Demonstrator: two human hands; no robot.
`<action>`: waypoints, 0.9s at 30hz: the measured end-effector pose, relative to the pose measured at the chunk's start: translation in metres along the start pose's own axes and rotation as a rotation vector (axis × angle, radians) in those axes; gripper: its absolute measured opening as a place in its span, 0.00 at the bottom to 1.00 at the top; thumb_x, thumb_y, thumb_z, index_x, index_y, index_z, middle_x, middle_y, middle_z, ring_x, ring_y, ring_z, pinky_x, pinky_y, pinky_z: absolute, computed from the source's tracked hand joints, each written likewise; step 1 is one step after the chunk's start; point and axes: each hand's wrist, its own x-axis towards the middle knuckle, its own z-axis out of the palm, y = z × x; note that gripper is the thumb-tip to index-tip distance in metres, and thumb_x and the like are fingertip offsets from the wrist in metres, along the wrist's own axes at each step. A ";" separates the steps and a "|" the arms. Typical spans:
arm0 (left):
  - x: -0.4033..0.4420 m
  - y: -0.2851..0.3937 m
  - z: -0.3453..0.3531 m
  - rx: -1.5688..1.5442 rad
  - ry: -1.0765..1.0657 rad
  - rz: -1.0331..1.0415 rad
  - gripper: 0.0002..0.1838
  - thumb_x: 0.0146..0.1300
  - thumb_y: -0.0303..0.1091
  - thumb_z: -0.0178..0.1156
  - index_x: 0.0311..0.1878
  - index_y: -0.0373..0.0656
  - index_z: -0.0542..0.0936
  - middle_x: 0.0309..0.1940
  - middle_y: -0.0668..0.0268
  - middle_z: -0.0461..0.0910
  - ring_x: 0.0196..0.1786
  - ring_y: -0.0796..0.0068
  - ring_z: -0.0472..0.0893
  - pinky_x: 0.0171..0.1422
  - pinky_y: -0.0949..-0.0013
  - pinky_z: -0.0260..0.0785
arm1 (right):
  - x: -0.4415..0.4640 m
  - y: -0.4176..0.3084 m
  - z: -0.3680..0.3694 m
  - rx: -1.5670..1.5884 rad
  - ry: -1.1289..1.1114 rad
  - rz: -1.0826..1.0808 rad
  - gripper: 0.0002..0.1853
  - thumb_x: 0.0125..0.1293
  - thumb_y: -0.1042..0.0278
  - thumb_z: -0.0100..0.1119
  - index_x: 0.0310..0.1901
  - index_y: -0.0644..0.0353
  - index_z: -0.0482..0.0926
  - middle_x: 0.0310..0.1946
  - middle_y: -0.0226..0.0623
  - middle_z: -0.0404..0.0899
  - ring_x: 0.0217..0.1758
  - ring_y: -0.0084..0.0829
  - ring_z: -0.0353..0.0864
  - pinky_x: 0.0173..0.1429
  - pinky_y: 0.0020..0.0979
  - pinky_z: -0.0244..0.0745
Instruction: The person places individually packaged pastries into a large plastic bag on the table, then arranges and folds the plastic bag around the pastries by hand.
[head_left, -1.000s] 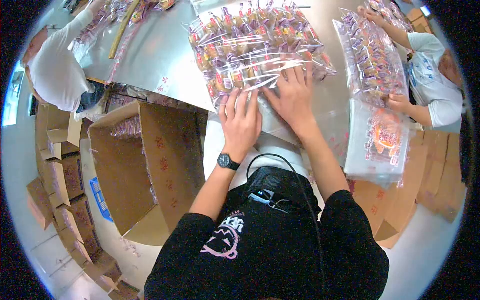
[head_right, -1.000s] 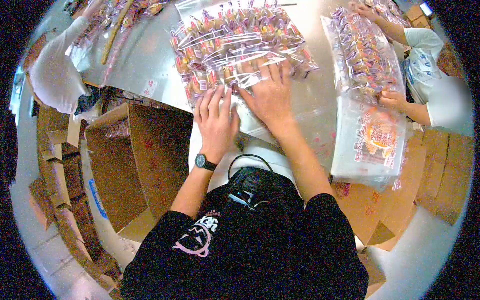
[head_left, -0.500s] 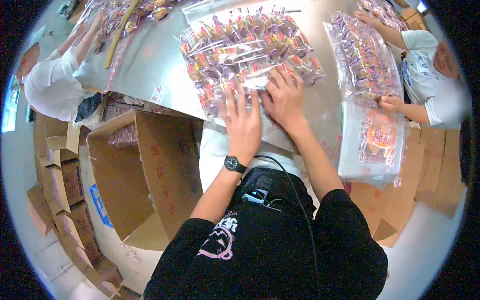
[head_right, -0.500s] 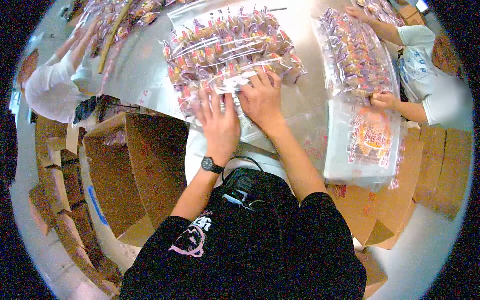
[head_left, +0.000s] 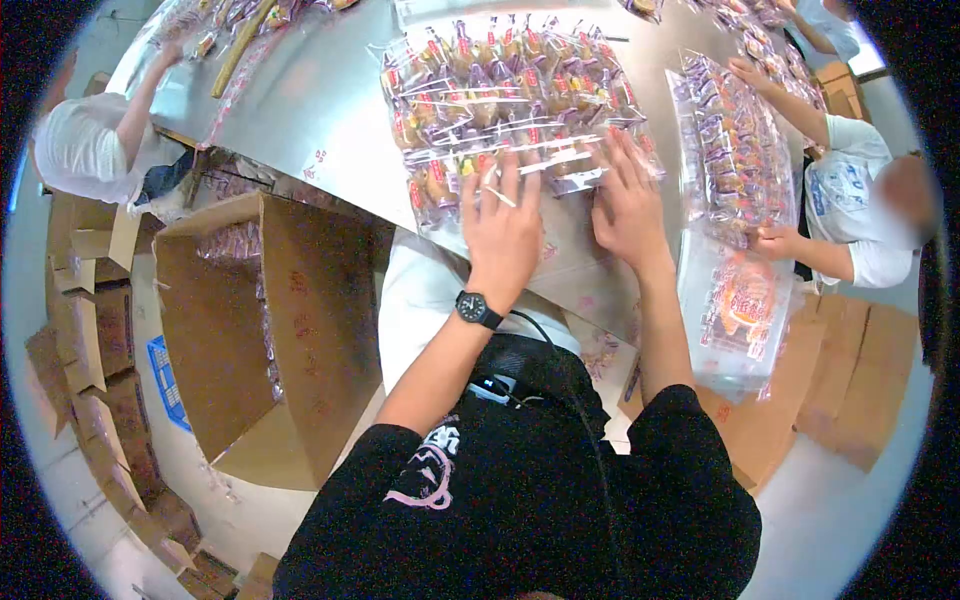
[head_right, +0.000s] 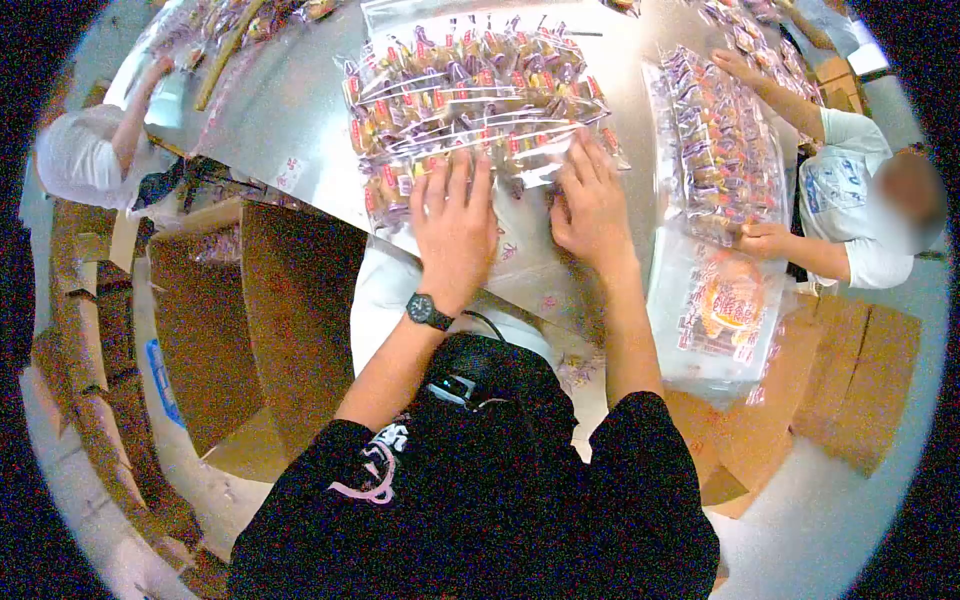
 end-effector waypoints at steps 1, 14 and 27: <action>0.001 -0.002 -0.001 0.003 -0.007 0.004 0.29 0.63 0.34 0.63 0.69 0.49 0.76 0.68 0.61 0.75 0.71 0.58 0.70 0.78 0.48 0.54 | 0.002 0.002 -0.001 -0.068 -0.027 -0.023 0.35 0.56 0.77 0.59 0.69 0.50 0.75 0.75 0.39 0.68 0.81 0.46 0.60 0.84 0.52 0.49; 0.011 -0.005 0.024 0.021 0.068 -0.055 0.23 0.61 0.40 0.68 0.61 0.55 0.80 0.62 0.70 0.79 0.68 0.69 0.73 0.72 0.44 0.52 | 0.020 0.005 0.023 -0.177 0.129 0.016 0.27 0.59 0.68 0.70 0.63 0.49 0.81 0.60 0.33 0.83 0.68 0.38 0.76 0.73 0.47 0.66; -0.001 0.002 0.003 -0.152 0.016 -0.011 0.29 0.61 0.31 0.62 0.68 0.45 0.77 0.66 0.52 0.74 0.75 0.54 0.67 0.80 0.32 0.42 | 0.010 -0.010 0.035 -0.218 0.073 0.014 0.36 0.55 0.49 0.72 0.68 0.43 0.78 0.71 0.51 0.68 0.79 0.51 0.58 0.82 0.62 0.39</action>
